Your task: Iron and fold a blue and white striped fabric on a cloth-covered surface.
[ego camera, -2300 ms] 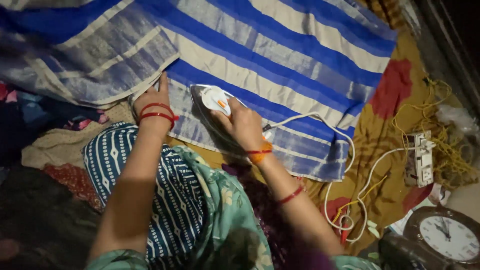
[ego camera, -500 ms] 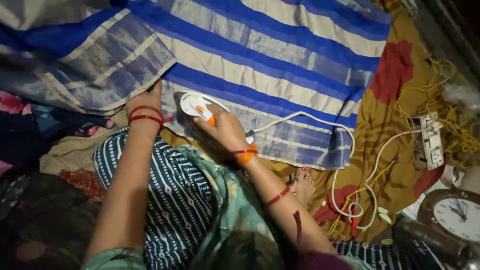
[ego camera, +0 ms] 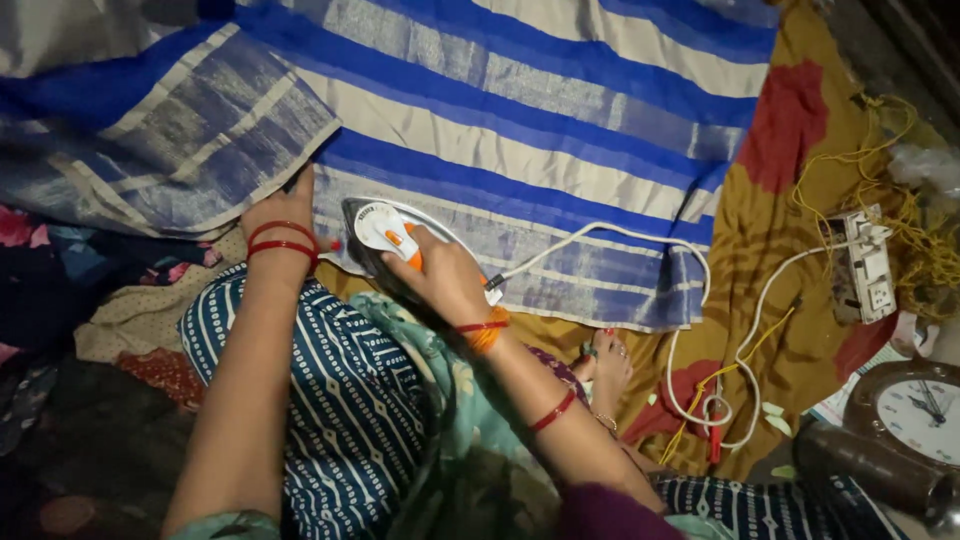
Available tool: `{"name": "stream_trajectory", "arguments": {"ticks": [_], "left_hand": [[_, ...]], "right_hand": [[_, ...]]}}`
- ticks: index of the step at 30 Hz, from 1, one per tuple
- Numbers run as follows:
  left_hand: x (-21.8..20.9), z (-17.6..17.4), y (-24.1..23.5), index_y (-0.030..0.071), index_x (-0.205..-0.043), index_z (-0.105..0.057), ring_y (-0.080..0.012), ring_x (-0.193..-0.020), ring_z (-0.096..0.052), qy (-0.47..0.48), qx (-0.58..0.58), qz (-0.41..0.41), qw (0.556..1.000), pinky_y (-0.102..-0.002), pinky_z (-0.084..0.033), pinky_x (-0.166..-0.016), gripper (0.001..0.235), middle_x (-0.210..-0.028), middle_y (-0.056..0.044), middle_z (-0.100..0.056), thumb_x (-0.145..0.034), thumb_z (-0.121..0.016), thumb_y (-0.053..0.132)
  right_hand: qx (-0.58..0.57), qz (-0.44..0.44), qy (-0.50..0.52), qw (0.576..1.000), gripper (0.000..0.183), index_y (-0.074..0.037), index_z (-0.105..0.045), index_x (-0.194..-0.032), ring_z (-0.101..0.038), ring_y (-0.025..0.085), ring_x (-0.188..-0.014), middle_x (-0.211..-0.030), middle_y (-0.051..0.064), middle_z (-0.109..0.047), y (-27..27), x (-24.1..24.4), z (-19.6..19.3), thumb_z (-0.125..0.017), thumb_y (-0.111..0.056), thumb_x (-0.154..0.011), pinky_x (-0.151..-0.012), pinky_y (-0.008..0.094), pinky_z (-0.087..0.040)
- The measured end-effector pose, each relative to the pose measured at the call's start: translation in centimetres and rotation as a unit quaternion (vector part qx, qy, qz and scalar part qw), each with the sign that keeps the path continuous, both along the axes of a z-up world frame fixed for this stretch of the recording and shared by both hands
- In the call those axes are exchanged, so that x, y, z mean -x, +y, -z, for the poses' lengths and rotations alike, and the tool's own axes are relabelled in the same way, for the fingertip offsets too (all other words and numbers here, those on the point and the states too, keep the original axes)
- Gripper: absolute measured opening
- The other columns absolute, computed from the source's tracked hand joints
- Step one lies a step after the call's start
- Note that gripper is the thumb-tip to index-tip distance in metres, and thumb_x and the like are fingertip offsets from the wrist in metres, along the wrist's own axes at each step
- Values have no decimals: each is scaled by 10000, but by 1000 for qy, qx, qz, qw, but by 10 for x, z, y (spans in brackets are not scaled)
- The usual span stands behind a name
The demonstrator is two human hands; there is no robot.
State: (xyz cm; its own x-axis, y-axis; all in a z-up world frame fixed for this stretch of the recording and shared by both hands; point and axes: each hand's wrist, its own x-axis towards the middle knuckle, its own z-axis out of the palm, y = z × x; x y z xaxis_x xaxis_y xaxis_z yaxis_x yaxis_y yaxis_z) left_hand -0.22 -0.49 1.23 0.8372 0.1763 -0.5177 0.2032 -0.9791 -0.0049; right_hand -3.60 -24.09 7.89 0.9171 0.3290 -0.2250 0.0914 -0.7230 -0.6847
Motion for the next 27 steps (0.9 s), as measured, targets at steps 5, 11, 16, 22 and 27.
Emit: {"name": "stream_trajectory", "arguments": {"ticks": [5, 11, 16, 22, 27], "left_hand": [[2, 2, -1, 271, -1648, -158, -431, -1405, -447, -7, -14, 9, 1000, -492, -399, -1130, 1434, -1537, -266, -447, -508, -995, 511], [3, 0, 0, 291, -1649, -157, -433, -1410, -448, 2, -15, 6, 1000, -482, -400, -1141, 1412, -1558, -272, -422, -529, -982, 533], [2, 5, 2, 320, -1699, -101, -435, -1410, -466, 38, 6, -20, 999, -488, -417, -1144, 1426, -1548, -289, -444, -579, -962, 517], [6, 13, 3, 291, -1651, -132, -447, -1412, -418, -23, -22, 19, 999, -491, -365, -1136, 1408, -1545, -289, -413, -547, -967, 552], [3, 10, 0, 306, -1674, -136, -426, -1435, -419, -2, -32, 6, 999, -489, -353, -1172, 1402, -1546, -291, -436, -564, -955, 554]], "right_hand": [[2, -1, -42, 999, 530, -74, -690, -1210, -714, 433, -798, -827, 244, -722, 12, -22, 15, -668, -510, -911, -708, 527, -554], [-39, -5, -59, 997, 573, -46, -661, -1236, -716, 428, -831, -890, 254, -732, 21, -41, 15, -661, -515, -907, -715, 515, -553], [-52, -11, -57, 997, 557, -45, -668, -1232, -703, 452, -842, -898, 266, -730, 2, -8, 7, -657, -511, -927, -723, 518, -548], [16, 11, -23, 1000, 562, -65, -680, -1233, -713, 445, -762, -810, 260, -721, 2, -2, 3, -645, -525, -911, -687, 526, -554], [-4, 1, -45, 999, 555, -62, -671, -1237, -715, 433, -798, -847, 250, -730, 20, -36, 12, -639, -522, -928, -693, 523, -554]]}}
